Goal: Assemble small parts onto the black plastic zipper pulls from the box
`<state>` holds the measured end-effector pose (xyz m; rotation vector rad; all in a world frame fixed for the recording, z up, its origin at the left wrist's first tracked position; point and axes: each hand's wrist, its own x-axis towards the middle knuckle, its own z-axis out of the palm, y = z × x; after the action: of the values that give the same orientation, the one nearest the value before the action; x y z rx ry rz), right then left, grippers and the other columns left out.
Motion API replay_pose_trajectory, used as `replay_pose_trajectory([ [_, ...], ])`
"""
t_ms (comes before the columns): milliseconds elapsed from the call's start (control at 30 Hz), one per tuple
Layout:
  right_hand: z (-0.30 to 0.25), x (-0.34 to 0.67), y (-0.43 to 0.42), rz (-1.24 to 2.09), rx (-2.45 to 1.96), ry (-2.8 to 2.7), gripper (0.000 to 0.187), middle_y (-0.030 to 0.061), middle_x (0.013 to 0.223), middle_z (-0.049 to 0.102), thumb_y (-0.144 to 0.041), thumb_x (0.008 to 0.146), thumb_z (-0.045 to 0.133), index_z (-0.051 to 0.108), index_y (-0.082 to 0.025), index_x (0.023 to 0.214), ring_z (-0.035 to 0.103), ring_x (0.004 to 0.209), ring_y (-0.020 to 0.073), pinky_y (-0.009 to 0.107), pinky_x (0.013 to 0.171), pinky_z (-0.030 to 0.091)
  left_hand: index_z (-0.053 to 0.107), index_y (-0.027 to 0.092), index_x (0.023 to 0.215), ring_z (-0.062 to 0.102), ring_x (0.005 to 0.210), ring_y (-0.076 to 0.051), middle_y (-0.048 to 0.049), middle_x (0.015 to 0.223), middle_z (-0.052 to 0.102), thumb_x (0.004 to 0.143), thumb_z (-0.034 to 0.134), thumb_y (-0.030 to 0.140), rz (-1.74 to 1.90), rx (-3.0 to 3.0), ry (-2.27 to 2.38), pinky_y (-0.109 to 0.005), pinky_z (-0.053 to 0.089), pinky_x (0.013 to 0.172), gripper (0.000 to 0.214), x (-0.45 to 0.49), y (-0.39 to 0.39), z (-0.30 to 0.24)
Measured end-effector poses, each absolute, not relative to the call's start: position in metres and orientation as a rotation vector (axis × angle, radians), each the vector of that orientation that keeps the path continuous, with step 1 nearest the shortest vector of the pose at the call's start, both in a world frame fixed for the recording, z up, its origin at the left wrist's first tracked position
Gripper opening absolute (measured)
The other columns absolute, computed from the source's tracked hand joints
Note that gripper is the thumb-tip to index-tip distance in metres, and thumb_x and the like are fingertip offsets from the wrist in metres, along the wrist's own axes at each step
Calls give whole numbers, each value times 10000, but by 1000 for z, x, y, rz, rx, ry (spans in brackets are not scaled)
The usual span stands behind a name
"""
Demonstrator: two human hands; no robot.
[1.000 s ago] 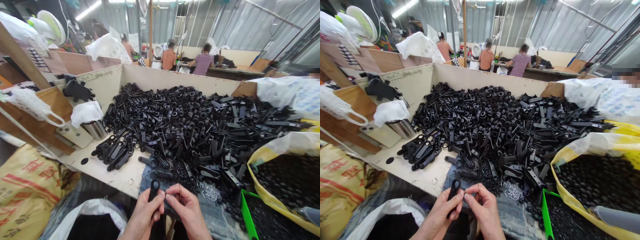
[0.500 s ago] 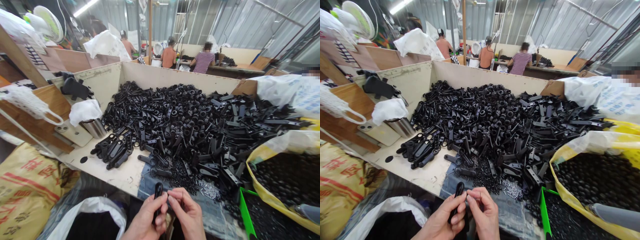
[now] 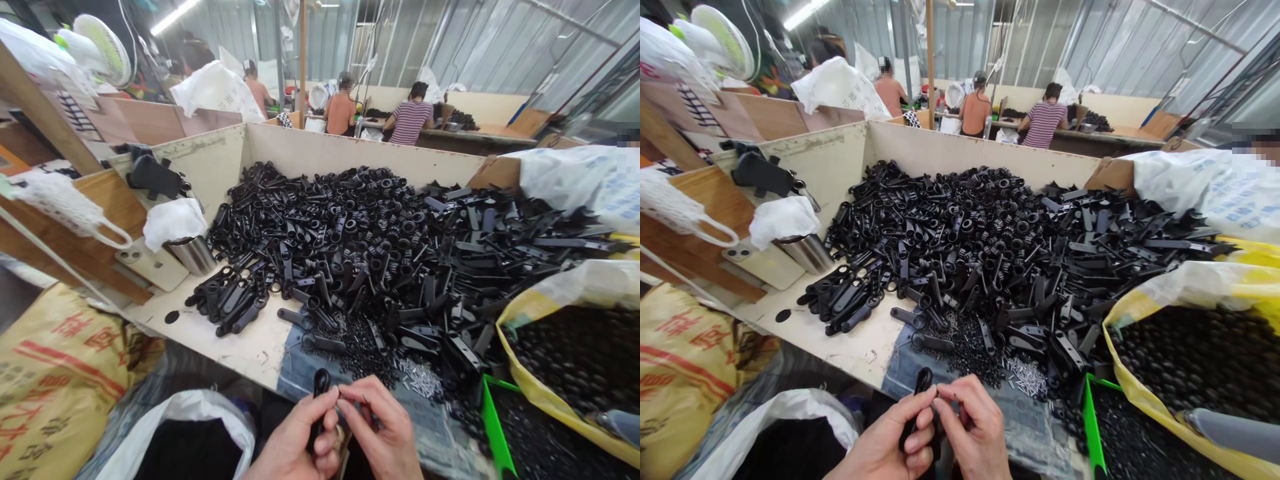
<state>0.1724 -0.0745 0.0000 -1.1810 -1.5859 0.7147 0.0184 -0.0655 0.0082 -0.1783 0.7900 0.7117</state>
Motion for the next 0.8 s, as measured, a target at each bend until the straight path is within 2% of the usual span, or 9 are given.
replay_pose_trajectory([
  [133,-2,174,-76,692,-1193,-1621,125,12,795,697,-183,919,672,757,-247,986,619,579,134,209,501,479,617,139,668,373,353,-14,71,495,575,597,952,312,705,-136,787,-150,194,390,383,19,-66,10],
  [233,0,175,-75,690,-1203,-1609,116,8,790,695,-188,925,661,745,-241,985,621,574,134,211,502,480,645,139,736,388,367,-25,58,519,591,702,859,303,712,-67,798,-167,196,406,271,17,-67,11],
  [300,1,176,-75,685,-1213,-1602,100,11,788,696,-197,923,662,741,-234,972,623,571,135,211,499,477,659,144,802,399,381,-38,49,532,605,687,804,256,718,-5,837,-182,197,419,216,16,-68,12],
  [467,3,176,-75,683,-1198,-1628,90,22,799,711,-189,911,666,741,-229,940,641,584,140,211,496,484,617,187,914,410,406,-73,21,556,649,599,703,252,693,216,909,-219,147,446,333,14,-72,14],
  [567,2,175,-75,693,-1190,-1664,108,32,830,723,-189,913,656,742,-229,965,654,605,146,220,516,502,592,193,981,415,438,-73,35,579,645,650,716,282,704,326,963,-224,183,480,364,13,-74,19],
  [800,0,173,-72,707,-1243,-1744,87,23,806,698,-229,943,641,725,-214,960,631,602,145,230,538,490,614,185,1028,433,527,-80,33,681,607,784,694,324,700,593,1056,-221,278,535,292,10,-76,23],
])
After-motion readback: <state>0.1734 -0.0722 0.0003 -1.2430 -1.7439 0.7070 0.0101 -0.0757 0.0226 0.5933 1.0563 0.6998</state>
